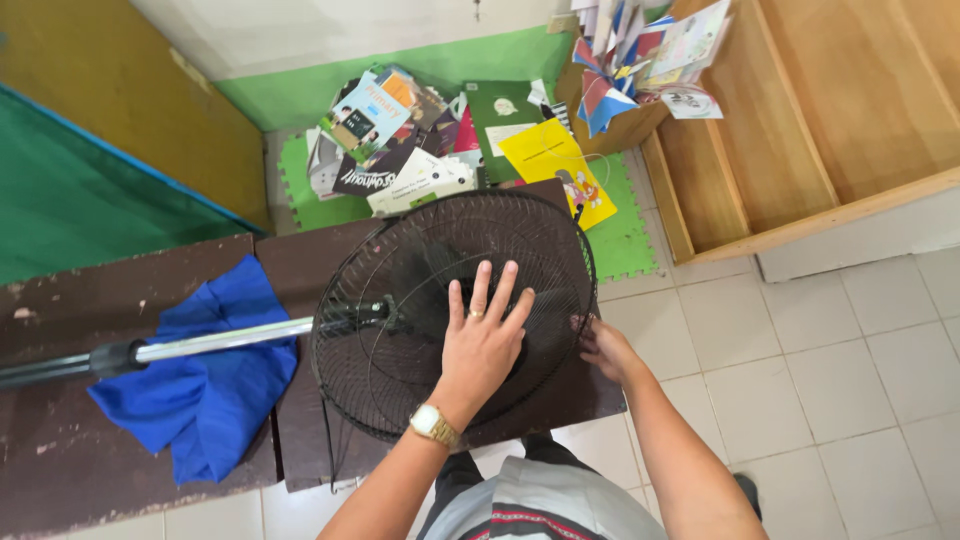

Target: The person removes the front grille of a standing electric fan, then unscrews the central nut to detach the fan blades from the motor shaft. The removed grille and blades are placed on the table next to the fan.

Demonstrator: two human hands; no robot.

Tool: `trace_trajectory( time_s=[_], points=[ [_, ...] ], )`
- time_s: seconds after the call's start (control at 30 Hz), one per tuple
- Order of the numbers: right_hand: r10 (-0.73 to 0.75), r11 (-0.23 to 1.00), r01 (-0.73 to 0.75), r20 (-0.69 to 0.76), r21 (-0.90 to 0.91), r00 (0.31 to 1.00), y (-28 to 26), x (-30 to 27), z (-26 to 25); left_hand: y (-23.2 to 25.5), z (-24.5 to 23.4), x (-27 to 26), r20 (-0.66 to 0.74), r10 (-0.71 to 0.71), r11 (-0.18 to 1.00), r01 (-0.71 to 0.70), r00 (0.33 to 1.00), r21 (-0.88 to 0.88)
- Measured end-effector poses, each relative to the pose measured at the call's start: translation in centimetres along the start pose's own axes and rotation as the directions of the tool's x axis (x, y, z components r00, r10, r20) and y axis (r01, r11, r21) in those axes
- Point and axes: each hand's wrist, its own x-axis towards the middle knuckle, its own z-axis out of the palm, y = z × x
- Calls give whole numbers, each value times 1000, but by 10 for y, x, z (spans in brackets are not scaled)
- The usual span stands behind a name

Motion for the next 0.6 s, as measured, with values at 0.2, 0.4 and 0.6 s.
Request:
trace_trajectory(
  time_s=[0.2,0.4,0.6],
  points=[
    [33,978,-58,127,201,991,23,8,-5,-2,0,1,6,1,1000,-1,1000,5],
    [143,980,-155,101,123,985,30,18,-13,-2,1,-1,38,-8,1000,7,999,11],
    [82,996,-85,114,19,990,28,21,-16,-1,3,-2,70,-7,1000,6,998,23]
  ],
)
